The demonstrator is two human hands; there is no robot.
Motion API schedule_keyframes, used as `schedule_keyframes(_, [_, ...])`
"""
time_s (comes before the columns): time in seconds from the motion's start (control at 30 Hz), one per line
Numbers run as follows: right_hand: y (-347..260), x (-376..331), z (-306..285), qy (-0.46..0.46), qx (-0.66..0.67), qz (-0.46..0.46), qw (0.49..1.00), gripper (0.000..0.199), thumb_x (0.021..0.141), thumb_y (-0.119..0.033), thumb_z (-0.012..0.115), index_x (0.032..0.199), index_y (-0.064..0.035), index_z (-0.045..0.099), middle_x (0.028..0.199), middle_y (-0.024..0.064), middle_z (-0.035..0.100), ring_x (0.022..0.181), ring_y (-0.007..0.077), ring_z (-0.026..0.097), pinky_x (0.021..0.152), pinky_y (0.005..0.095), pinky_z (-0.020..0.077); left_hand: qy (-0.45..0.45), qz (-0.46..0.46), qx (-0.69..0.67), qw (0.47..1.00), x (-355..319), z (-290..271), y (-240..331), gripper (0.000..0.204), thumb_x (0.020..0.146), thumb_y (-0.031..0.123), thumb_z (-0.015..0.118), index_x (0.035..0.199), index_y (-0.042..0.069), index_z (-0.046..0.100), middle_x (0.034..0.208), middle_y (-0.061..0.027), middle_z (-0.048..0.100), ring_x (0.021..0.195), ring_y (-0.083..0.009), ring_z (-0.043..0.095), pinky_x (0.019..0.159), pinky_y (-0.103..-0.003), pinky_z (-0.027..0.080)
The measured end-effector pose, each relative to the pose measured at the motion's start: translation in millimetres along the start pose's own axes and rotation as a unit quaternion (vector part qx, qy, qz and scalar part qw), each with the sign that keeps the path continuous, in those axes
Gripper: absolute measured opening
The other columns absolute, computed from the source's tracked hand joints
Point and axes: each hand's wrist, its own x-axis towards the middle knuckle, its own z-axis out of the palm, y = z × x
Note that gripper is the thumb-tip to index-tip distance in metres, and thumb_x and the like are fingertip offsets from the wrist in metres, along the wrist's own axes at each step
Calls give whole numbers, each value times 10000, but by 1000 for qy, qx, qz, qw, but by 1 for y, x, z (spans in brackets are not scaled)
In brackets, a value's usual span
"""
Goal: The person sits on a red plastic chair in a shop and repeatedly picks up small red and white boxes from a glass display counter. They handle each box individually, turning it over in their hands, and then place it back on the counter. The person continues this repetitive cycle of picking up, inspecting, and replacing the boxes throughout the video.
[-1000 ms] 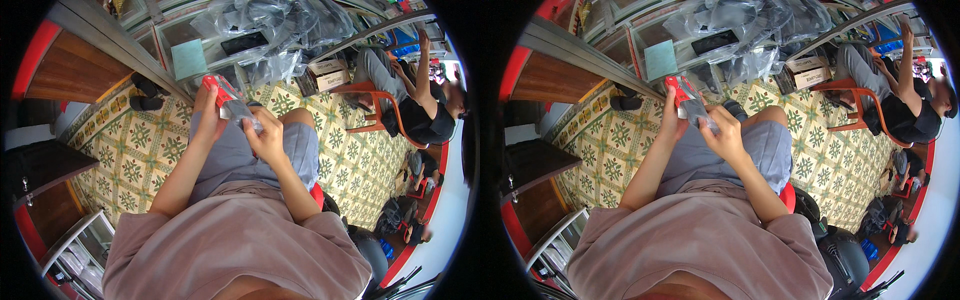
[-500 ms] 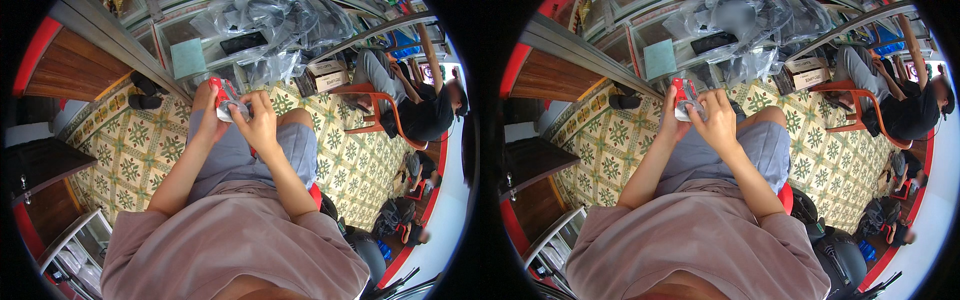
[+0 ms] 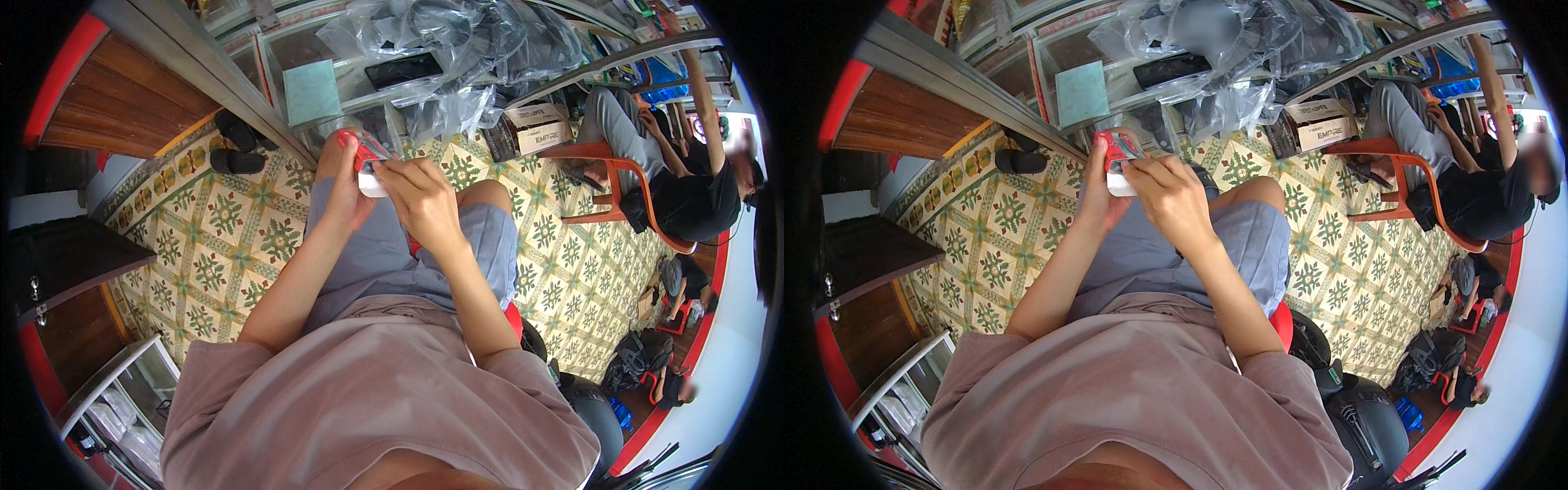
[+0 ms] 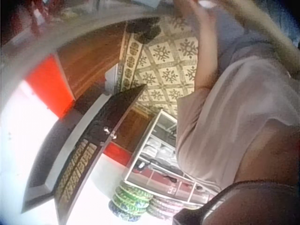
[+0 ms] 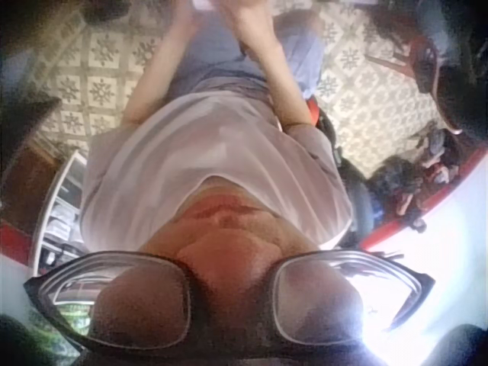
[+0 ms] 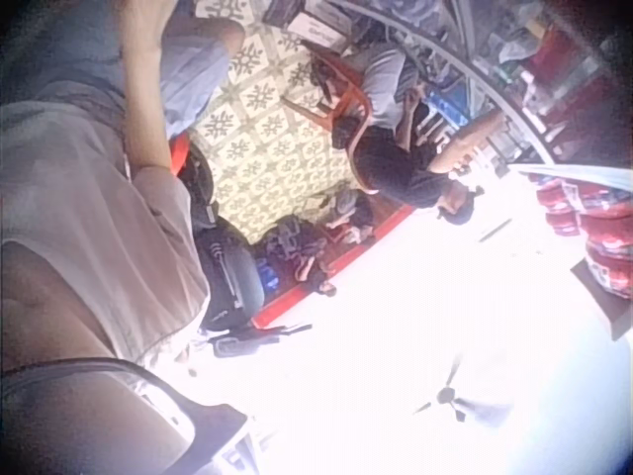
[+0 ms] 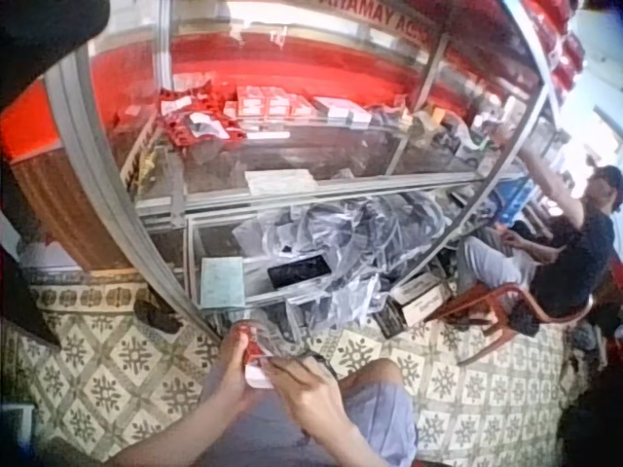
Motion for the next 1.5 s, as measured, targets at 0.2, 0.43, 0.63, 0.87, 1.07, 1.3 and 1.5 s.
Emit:
schedule_keyframes(0.2, [-12,-10,9,123,91,122,981,216,718,-14,712,930,-41,680,864,99,624,771,241,604,644,319,505,9,-13,-22,1000,-6,12,4,510,890,581,438,1103,125,523,984,-44,610,903,-163,604,785,-306,495])
schedule_keyframes(0.43, [-4,-15,16,76,4,40,996,234,704,-72,719,929,-54,660,1032,69,641,769,208,605,630,302,450,-9,-19,-56,998,-3,3,-3,534,895,584,419,1154,124,502,981,-86,606,900,-198,610,759,-319,523])
schedule_keyframes(0.63, [-12,-8,6,49,12,8,999,300,718,-18,704,1013,-35,650,1001,90,649,807,218,590,677,315,472,4,-43,-89,995,-3,1,0,570,892,601,402,1155,105,501,966,-86,607,884,-192,613,765,-302,528])
schedule_keyframes(0.87, [-5,-9,12,102,10,42,994,267,715,3,697,977,-41,677,979,88,627,812,212,581,669,301,471,-16,-57,-105,993,-1,-2,-2,538,888,621,385,1029,130,555,933,-35,635,826,-131,618,654,-244,521])
schedule_keyframes(1.07, [-1,-12,15,106,21,65,992,242,719,11,691,953,-47,686,980,97,618,807,216,585,687,295,475,-37,-52,-82,995,0,-3,-4,553,889,630,369,1027,127,553,938,-33,630,836,-133,616,736,-280,513])
schedule_keyframes(1.3, [-1,-9,10,105,199,219,949,202,738,-7,690,936,-38,667,940,87,625,773,189,582,656,297,479,-26,-43,20,999,-2,3,-9,592,903,628,328,1140,115,501,996,-40,607,886,-155,614,769,-290,502])
schedule_keyframes(1.5, [6,-12,0,46,220,275,935,216,749,-39,696,962,-37,659,964,103,630,791,191,596,662,304,475,-36,-83,-12,996,-2,-1,-20,608,894,640,336,1125,106,512,1024,-50,597,973,-163,589,845,-314,472])
